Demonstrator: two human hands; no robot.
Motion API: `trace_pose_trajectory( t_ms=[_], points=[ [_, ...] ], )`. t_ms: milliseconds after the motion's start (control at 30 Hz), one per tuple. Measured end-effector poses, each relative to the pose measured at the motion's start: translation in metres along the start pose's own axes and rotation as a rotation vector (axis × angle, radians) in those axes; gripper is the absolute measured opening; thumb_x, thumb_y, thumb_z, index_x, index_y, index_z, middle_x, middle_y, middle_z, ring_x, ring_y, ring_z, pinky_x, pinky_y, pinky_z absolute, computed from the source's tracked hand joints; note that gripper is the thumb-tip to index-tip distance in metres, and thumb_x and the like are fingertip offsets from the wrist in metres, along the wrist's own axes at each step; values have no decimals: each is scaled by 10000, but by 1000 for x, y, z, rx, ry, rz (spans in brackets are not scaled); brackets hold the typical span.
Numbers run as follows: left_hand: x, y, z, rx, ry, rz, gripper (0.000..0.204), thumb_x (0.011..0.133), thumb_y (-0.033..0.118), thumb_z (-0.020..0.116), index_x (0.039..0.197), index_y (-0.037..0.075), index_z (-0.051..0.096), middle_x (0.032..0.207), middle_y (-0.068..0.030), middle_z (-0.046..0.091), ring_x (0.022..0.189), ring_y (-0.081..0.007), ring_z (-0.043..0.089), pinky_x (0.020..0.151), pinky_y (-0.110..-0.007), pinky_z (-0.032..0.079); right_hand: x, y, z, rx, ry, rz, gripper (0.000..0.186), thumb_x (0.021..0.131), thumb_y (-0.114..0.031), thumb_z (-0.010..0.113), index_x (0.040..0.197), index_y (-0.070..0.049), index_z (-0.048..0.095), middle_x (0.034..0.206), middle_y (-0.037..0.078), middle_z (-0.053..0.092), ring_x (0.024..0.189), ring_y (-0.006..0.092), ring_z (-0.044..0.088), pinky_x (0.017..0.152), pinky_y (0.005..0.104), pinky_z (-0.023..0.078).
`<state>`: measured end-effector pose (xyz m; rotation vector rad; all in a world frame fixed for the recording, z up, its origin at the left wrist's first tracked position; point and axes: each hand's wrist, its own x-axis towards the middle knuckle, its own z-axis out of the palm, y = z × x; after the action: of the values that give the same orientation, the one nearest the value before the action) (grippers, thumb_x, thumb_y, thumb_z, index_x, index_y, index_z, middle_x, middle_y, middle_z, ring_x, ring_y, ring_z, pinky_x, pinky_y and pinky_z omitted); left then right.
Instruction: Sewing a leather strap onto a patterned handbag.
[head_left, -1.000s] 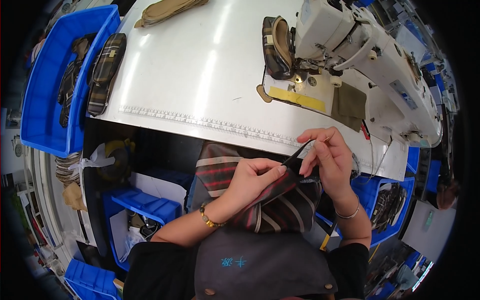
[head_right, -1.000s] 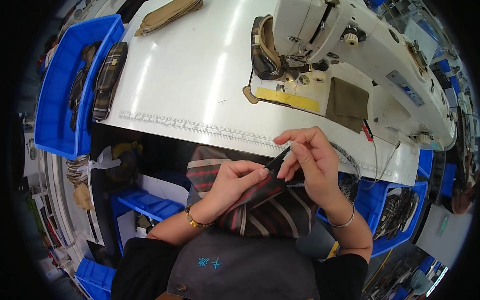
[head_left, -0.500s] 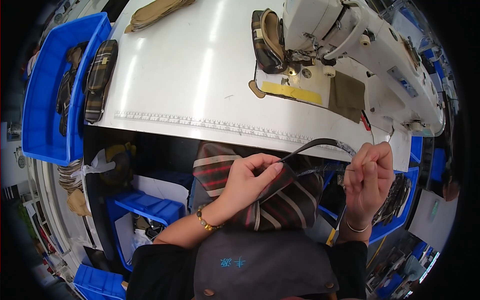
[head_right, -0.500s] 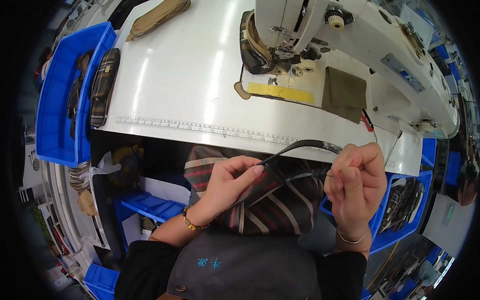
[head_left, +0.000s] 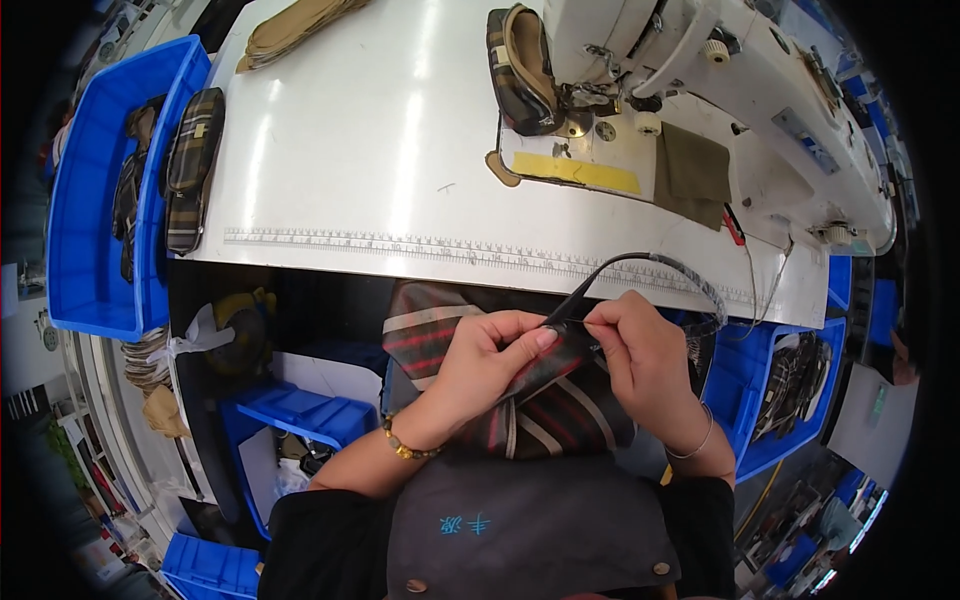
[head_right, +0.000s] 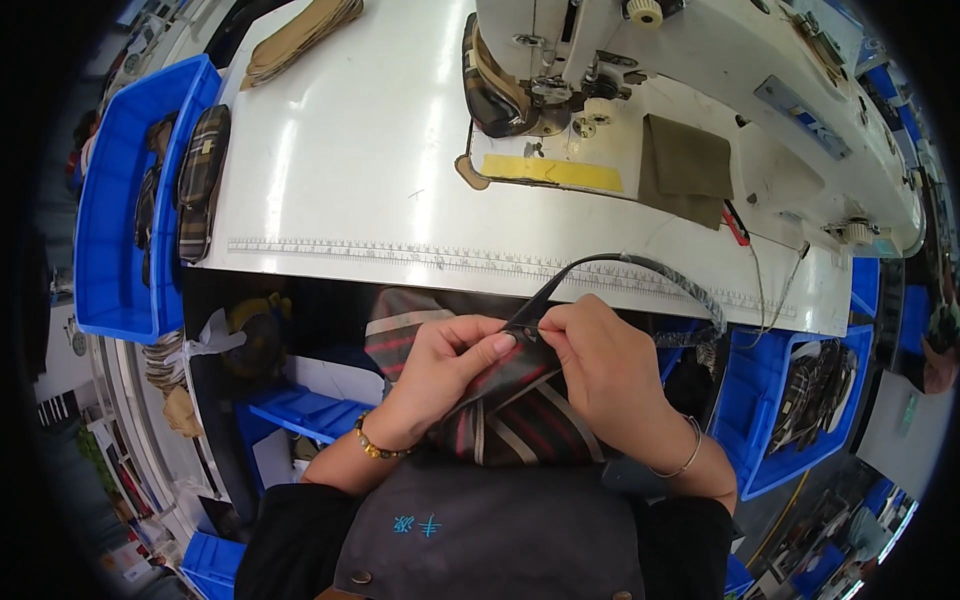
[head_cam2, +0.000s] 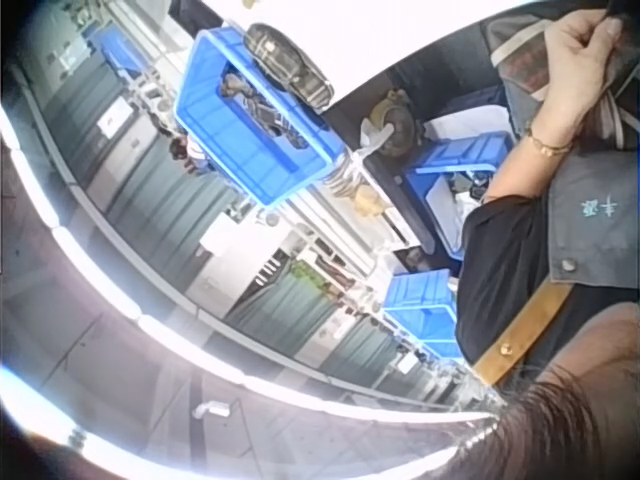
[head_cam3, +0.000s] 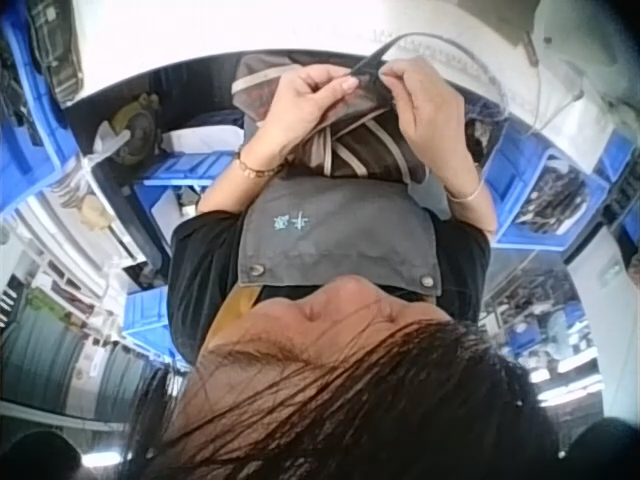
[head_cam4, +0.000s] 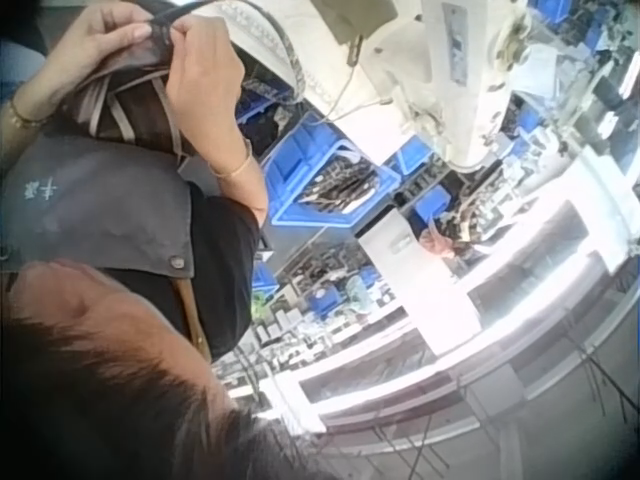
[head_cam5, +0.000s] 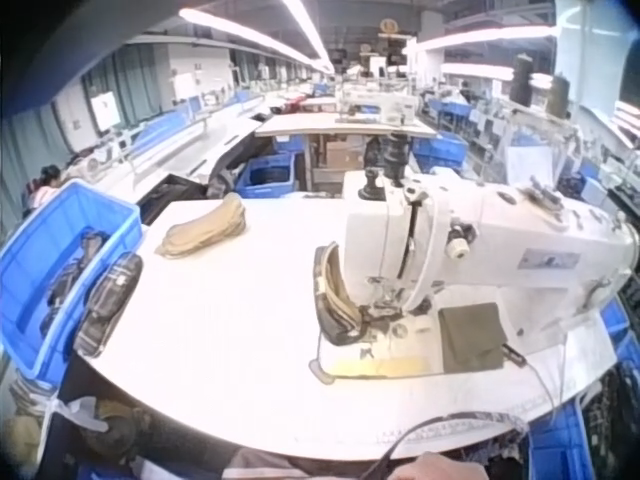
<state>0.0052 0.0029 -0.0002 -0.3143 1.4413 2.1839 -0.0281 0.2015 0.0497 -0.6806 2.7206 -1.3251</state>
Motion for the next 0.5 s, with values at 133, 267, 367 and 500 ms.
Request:
trace_pose_trajectory(
  t_ms=[133,267,367,500],
  points=[
    [-1,6,-1,13,-8,-71,233,1000,122,670,1145,-56,709,981,-44,747,872,-42,636,787,-205,524,1,-2,3,-211,-28,-102,160,812,7,675,957,-54,646,842,80,570,698,253,625,582,344,499],
    [1,2,-2,-14,-18,-73,233,1000,115,669,1152,-57,704,992,-48,744,880,-46,640,796,-207,527,-1,-3,5,-349,-13,-159,234,741,7,667,960,-70,651,808,68,521,696,233,597,567,339,488],
    [1,-2,-3,-63,-9,-59,230,999,107,668,1157,-57,700,1003,-50,740,884,-54,645,802,-208,530,0,-5,4,-373,-52,-183,251,721,12,664,960,-64,646,800,63,493,701,229,576,560,344,476],
    [1,0,-3,-64,-2,-86,221,998,98,666,1152,-57,700,1003,-50,738,884,-59,649,802,-211,533,0,-5,5,-381,-55,-196,257,702,8,659,951,-54,635,815,66,494,708,228,569,570,344,474]
  ],
)
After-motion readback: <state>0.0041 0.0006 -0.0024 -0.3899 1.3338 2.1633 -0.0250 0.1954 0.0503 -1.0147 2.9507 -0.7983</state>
